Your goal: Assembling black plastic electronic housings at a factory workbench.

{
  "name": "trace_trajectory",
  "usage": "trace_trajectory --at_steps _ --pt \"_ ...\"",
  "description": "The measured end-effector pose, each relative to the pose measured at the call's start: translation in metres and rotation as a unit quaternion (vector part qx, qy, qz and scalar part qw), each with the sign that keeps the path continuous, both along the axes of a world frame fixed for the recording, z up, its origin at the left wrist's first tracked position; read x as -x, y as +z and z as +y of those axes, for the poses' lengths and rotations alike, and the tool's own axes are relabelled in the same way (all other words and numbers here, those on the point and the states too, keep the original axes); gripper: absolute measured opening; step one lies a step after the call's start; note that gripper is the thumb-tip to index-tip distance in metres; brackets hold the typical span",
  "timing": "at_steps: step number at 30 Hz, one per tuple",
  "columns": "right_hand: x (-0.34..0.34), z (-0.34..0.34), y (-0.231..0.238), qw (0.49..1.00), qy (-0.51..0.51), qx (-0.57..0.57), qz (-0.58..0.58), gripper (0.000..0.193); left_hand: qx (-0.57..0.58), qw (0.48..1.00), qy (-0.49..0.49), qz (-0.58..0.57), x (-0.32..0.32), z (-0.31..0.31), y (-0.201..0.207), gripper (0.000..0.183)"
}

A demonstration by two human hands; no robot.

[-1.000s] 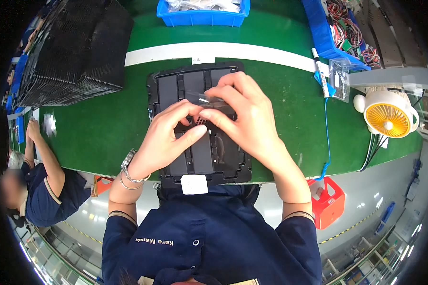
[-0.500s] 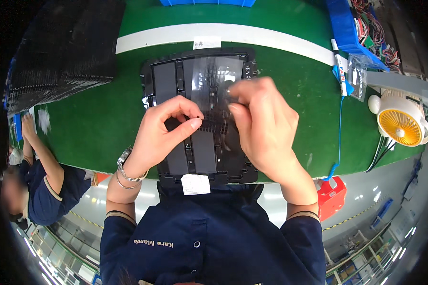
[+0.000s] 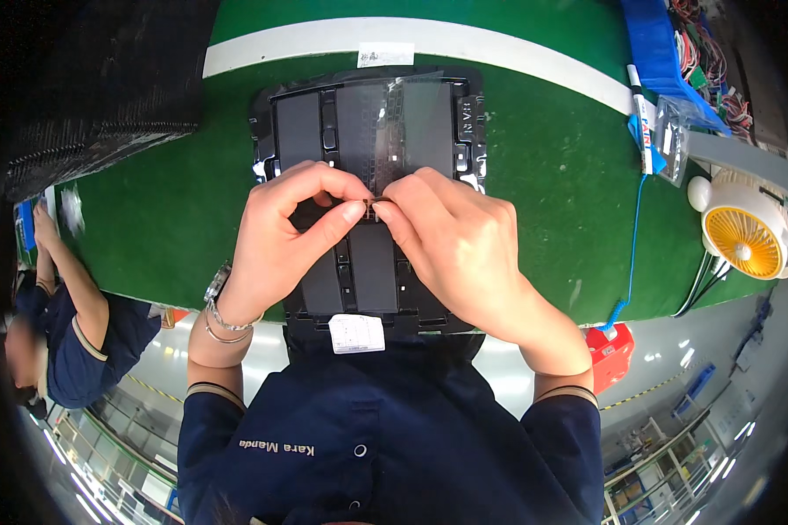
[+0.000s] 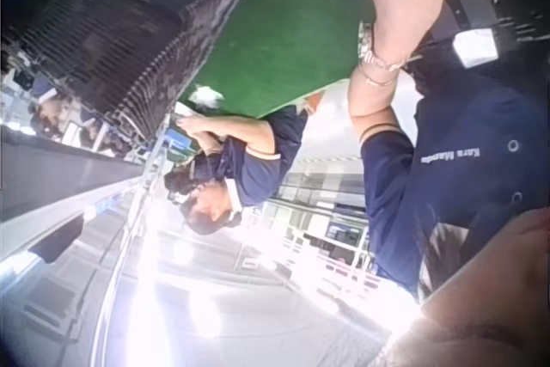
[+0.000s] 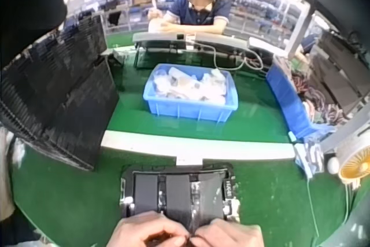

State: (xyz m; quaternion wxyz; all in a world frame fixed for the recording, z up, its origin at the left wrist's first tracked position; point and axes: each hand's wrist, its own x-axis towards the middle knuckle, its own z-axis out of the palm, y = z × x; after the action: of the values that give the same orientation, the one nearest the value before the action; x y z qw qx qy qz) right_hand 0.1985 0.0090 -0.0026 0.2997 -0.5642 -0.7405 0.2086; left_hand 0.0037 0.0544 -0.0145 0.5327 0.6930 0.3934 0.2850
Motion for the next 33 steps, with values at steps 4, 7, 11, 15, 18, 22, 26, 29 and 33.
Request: trace_trajectory --at_steps 4,7,11,15,18,22,26,29,33 --pt "0.0016 -0.0003 -0.0023 1.000 0.003 -0.015 -0.015 0.015 -0.007 1.000 0.004 0.024 0.0000 -0.0009 0.0047 0.008" --pt "0.0019 -0.0005 -0.0018 0.999 0.003 -0.023 -0.026 0.016 -0.019 1.000 0.002 0.022 -0.0001 -0.0012 0.0045 0.008" --pt "0.0027 -0.0007 -0.0026 0.999 0.008 -0.032 -0.032 0.017 -0.024 1.000 0.003 0.018 -0.0003 -0.0023 0.0023 0.008" --pt "0.0009 -0.0008 -0.0029 0.998 0.015 -0.037 -0.038 0.017 -0.019 1.000 -0.003 0.014 -0.0005 -0.0024 0.0032 0.008" --pt "-0.0015 -0.0004 -0.0014 0.999 0.026 -0.032 -0.026 0.016 -0.025 1.000 -0.010 0.006 -0.0002 -0.0030 0.0009 0.007" --pt "-0.0032 0.0006 0.0030 0.998 0.042 0.016 0.035 0.014 -0.041 0.999 -0.023 0.017 0.0003 -0.0017 0.0008 0.009" --pt "-0.0024 -0.0011 0.0022 0.996 0.050 0.057 0.056 0.013 -0.080 0.996 -0.028 0.041 -0.0010 -0.0017 0.0013 0.012" --pt "-0.0009 -0.0011 0.0018 0.995 0.050 0.068 0.060 0.013 -0.096 0.994 -0.028 0.050 -0.0016 -0.0017 0.0008 0.013" --pt "-0.0011 -0.0010 0.0013 0.995 0.053 0.077 0.048 0.012 -0.109 0.991 -0.031 0.066 -0.0014 -0.0018 0.0004 0.014"
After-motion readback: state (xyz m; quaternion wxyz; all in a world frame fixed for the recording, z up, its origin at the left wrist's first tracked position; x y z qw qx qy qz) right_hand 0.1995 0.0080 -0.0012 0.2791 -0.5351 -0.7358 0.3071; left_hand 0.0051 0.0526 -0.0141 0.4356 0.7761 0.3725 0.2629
